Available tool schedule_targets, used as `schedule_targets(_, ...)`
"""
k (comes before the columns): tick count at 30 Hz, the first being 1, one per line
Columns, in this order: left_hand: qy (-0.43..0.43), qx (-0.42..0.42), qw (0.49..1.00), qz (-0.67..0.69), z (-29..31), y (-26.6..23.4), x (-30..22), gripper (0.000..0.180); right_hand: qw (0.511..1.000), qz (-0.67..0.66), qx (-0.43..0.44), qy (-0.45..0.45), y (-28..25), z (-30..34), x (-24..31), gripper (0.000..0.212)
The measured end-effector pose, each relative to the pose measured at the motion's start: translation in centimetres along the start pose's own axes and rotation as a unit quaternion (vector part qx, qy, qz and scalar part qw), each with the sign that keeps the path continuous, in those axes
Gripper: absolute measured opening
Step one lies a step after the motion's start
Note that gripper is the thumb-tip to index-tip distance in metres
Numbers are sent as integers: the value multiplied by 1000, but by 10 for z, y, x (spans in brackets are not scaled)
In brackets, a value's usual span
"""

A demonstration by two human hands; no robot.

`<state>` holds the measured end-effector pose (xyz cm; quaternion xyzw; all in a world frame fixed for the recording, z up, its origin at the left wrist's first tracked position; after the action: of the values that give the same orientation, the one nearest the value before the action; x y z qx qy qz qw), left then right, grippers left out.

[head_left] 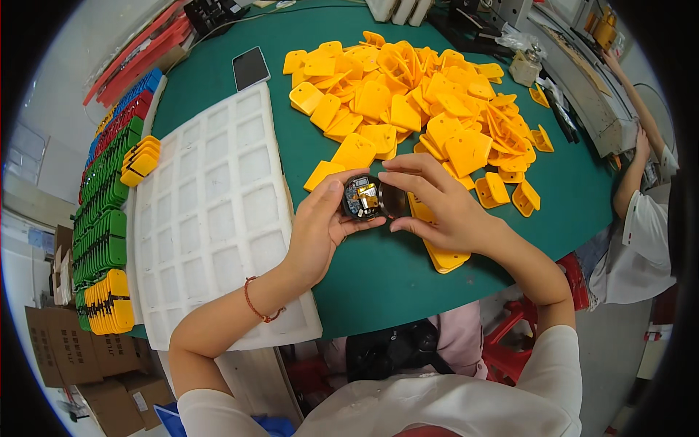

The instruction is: Manually assemble electronic circuit boards into yellow plastic housings and organize them in a foam tray.

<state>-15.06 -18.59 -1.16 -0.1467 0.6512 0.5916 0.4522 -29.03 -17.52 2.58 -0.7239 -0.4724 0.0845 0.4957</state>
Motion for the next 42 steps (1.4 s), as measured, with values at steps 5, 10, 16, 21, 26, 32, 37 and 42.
schedule_targets(5,21,-4,1000,-2,0,-1,-2,40,1000,-3,-2,14,5,0,-2,61)
schedule_targets(10,24,-6,1000,-18,1,2,-4,40,1000,7,-6,5,6,1,0,63)
schedule_targets(16,17,26,999,-32,2,7,-3,43,995,25,-93,-13,-7,2,4,58)
schedule_targets(21,-9,61,998,-33,4,9,1,45,990,40,-126,-46,-10,3,8,51)
schedule_targets(26,-17,65,997,-33,5,11,3,46,990,29,-122,-65,-8,3,11,50)
schedule_targets(32,-17,79,996,-32,7,15,3,45,989,20,-120,-82,-8,3,14,47)
schedule_targets(37,-2,103,993,-64,9,17,3,45,987,32,-127,-93,-8,3,15,47)
schedule_targets(42,7,126,988,-89,11,20,2,46,986,35,-130,-100,-9,3,18,46)
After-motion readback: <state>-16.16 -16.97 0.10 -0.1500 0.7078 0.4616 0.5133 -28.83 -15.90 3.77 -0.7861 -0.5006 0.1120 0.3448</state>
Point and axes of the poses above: each hand's wrist, its own z-axis away from the middle knuckle, its own y-axis out of the palm, x = y × z, the point moved 7 cm from there along -z, towards the middle knuckle, and after that the axes turned 14 degrees about z, right-handed, at the moved point
